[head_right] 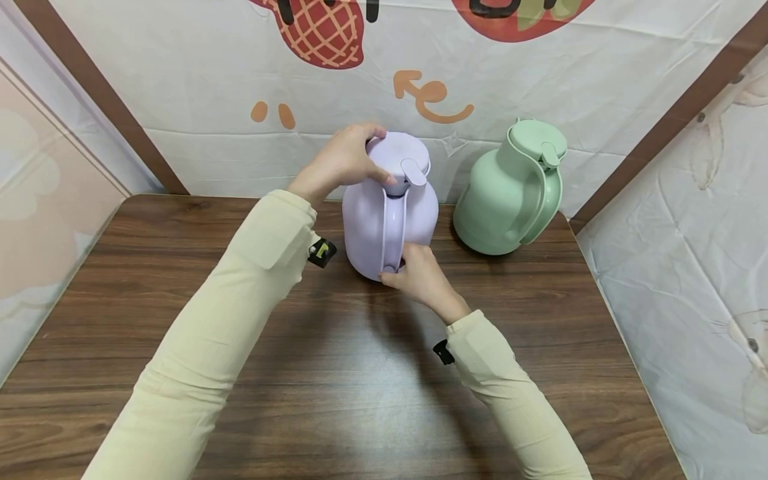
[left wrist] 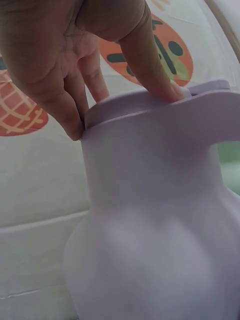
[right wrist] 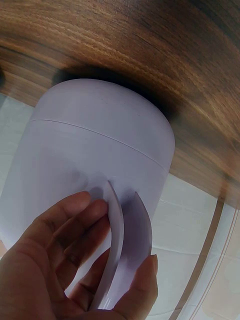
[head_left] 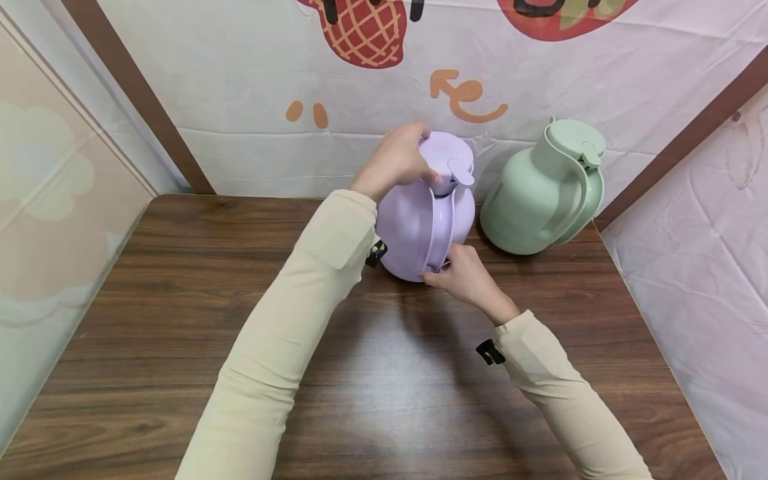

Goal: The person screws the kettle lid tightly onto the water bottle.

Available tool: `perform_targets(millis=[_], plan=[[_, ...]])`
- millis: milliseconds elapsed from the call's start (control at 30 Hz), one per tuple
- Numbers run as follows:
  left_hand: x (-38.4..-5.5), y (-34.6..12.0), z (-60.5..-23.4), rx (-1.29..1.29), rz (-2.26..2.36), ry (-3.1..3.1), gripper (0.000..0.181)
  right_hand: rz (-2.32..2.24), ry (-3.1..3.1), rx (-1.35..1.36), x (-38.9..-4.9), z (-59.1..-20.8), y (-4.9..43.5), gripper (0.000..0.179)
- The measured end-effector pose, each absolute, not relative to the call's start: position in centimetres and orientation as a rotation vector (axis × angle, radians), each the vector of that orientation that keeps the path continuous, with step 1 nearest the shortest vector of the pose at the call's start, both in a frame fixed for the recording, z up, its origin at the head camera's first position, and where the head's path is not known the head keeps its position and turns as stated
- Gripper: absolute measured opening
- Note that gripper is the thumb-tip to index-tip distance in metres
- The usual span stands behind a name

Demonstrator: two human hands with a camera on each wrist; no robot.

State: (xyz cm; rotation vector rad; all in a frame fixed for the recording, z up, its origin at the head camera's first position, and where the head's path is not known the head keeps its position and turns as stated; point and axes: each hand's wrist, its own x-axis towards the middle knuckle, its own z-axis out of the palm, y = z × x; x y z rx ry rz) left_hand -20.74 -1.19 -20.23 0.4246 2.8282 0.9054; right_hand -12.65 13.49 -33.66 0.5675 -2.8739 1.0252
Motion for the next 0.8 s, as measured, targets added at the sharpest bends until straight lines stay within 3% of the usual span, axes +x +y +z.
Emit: perform_targets(millis=[200,533,800], plan=[[-20.2,-1.7,-19.3,0.346,0.929,2.795,0.069,1.037,-2.865,0.570,-12.6,-33.7,13.5,0.021],[-19.3,-1.2,-19.1,0.331,0.865,2.932,0.039,1.030,-2.847,0.593,-12.7,-33.7,13.6,0.018],[-19.9,-1.2,-19.3,0.342,0.830,2.955,0.030,1.035,-2.851,0.598,-12.7,-33.7,13.5,0.020]])
